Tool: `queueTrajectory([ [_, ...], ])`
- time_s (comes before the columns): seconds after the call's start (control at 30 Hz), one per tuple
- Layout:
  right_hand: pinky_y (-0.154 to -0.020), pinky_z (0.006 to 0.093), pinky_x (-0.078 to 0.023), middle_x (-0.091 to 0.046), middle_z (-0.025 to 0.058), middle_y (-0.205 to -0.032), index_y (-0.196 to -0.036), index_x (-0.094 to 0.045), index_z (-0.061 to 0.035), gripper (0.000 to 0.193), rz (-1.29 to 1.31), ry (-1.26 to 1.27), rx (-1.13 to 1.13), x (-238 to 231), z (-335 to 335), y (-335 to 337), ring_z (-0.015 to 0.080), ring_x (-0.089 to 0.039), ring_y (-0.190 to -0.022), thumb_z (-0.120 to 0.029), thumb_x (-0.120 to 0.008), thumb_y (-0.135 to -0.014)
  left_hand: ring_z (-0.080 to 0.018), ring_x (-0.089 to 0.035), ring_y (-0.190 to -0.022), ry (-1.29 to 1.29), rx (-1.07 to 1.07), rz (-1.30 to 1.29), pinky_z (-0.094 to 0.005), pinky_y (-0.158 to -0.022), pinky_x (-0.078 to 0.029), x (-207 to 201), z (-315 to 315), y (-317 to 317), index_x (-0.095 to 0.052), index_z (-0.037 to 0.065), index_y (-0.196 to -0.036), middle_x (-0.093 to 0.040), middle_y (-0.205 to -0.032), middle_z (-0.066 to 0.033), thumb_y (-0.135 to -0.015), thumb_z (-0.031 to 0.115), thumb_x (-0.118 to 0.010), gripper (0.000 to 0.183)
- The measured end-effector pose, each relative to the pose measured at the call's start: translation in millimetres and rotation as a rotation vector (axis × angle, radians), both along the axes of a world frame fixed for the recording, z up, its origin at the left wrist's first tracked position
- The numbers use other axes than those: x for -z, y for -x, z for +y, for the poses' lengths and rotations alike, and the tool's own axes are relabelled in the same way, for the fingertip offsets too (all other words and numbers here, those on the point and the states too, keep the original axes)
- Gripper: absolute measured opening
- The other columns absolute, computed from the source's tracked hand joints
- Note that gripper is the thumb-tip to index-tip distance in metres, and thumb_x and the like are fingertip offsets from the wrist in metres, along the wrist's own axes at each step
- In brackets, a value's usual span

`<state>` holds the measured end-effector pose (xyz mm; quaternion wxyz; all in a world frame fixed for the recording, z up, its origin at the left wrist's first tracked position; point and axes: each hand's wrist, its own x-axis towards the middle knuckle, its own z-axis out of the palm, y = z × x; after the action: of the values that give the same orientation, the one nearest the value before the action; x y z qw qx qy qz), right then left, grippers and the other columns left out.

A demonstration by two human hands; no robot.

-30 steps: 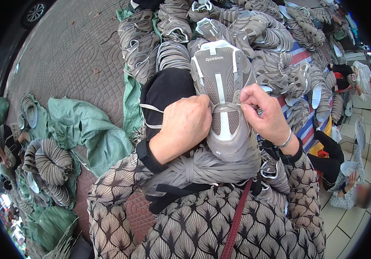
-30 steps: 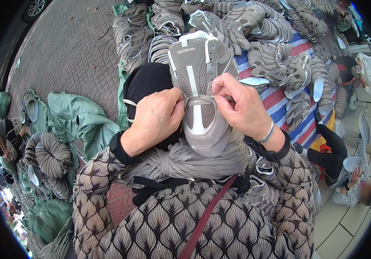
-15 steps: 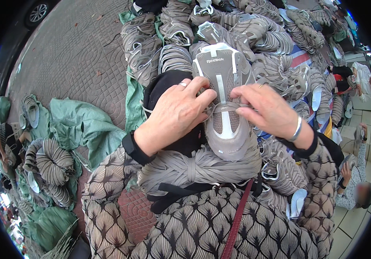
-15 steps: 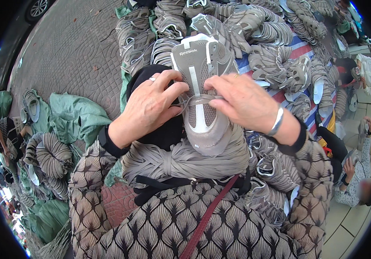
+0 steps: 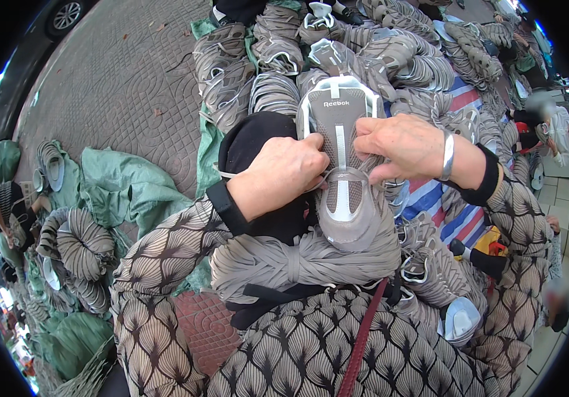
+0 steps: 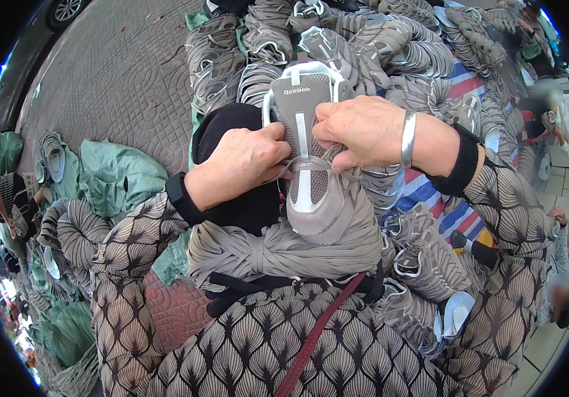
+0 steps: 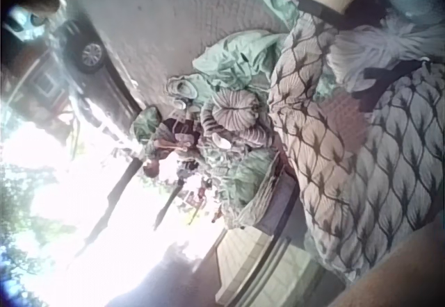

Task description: Lacing up a new pair of sneakers.

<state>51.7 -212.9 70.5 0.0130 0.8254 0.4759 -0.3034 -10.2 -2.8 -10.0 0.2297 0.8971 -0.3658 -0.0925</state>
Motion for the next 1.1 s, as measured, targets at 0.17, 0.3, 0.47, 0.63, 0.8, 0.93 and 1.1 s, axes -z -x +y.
queueTrajectory([
  [0.17, -0.072, 0.0435, -0.049, -0.056, 0.0088, -0.093, -0.088, -0.056, -0.0069, 0.03, 0.02, -0.105, 0.077, 1.3, -9.3, 6.9, 0.0312, -0.062, -0.089, -0.022, -0.076, -0.071, -0.0343, -0.061, -0.071, 0.112, -0.001, 0.051, -0.043, -0.062, -0.05, -4.1, -2.8, -8.8, -0.061, 0.004, -0.081, -0.056, -0.085, -0.0121, -0.079, 0.02, -0.066, 0.017],
  [0.3, -0.073, 0.043, -0.051, -0.059, 0.0107, -0.093, -0.092, -0.061, -0.007, 0.028, -0.036, -0.128, 0.092, 13.6, -5.3, 17.4, 0.0321, -0.063, -0.088, -0.021, -0.074, -0.072, -0.0402, -0.062, -0.075, 0.264, -0.064, 0.352, -0.0464, -0.069, -0.051, 8.5, -6.5, -7.5, -0.063, -0.003, -0.077, -0.062, -0.08, -0.0208, -0.08, 0.016, -0.058, 0.02],
  [0.47, -0.073, 0.0421, -0.052, -0.062, 0.0125, -0.096, -0.08, -0.067, -0.0065, 0.015, -0.087, -0.071, 0.181, 18.9, 5.1, 26.3, 0.0317, -0.065, -0.087, -0.017, -0.072, -0.07, -0.0363, -0.065, -0.069, 0.241, -0.254, 0.471, -0.0422, -0.065, -0.051, -0.8, -11.4, -2.6, -0.065, -0.003, -0.072, -0.063, -0.07, -0.023, -0.075, 0.013, -0.057, 0.019],
  [0.63, -0.072, 0.0415, -0.051, -0.065, 0.0153, -0.087, -0.081, -0.07, -0.0049, 0.016, 0.092, -0.091, 0.238, 40.4, 6.3, 11.7, 0.0335, -0.064, -0.084, -0.018, -0.067, -0.072, -0.0194, -0.059, -0.051, 0.469, -0.52, 0.599, -0.0331, -0.05, -0.047, 3.2, -8.1, 6.6, -0.066, -0.003, -0.074, -0.061, -0.059, -0.0107, -0.078, 0.012, -0.059, 0.017],
  [0.8, -0.071, 0.0436, -0.051, -0.066, 0.0178, -0.084, -0.081, -0.069, -0.0029, 0.018, 0.145, -0.085, 0.343, 59.7, 5.4, 10.1, 0.0364, -0.064, -0.079, -0.017, -0.06, -0.074, -0.0042, -0.044, -0.045, 0.843, -0.624, 0.858, -0.0202, -0.042, -0.035, -6.4, -13.6, 0.0, -0.067, 0.0, -0.081, -0.054, -0.06, 0.0026, -0.088, 0.014, -0.058, 0.018],
  [0.93, -0.075, 0.0421, -0.053, -0.066, 0.0229, -0.085, -0.083, -0.07, 0.0012, 0.021, 0.081, 0.12, 0.402, 41.3, 7.7, 9.5, 0.0365, -0.066, -0.086, -0.011, -0.059, -0.071, -0.0027, -0.049, -0.055, 0.784, -0.562, 0.843, -0.018, -0.048, -0.039, 1.1, -16.8, -16.1, -0.069, 0.004, -0.084, -0.056, -0.065, 0.0038, -0.089, 0.018, -0.06, 0.017],
  [1.1, -0.076, 0.0431, -0.05, -0.064, 0.0221, -0.09, -0.081, -0.067, 0.0022, 0.018, 0.066, 0.105, 0.44, 58.9, 7.6, 8.7, 0.0375, -0.063, -0.084, -0.011, -0.057, -0.072, -0.0048, -0.057, -0.065, 0.756, -0.548, 0.84, -0.0196, -0.056, -0.047, -0.8, -7.7, -22.4, -0.067, 0.004, -0.088, -0.062, -0.075, 0.0018, -0.089, 0.016, -0.061, 0.013],
])
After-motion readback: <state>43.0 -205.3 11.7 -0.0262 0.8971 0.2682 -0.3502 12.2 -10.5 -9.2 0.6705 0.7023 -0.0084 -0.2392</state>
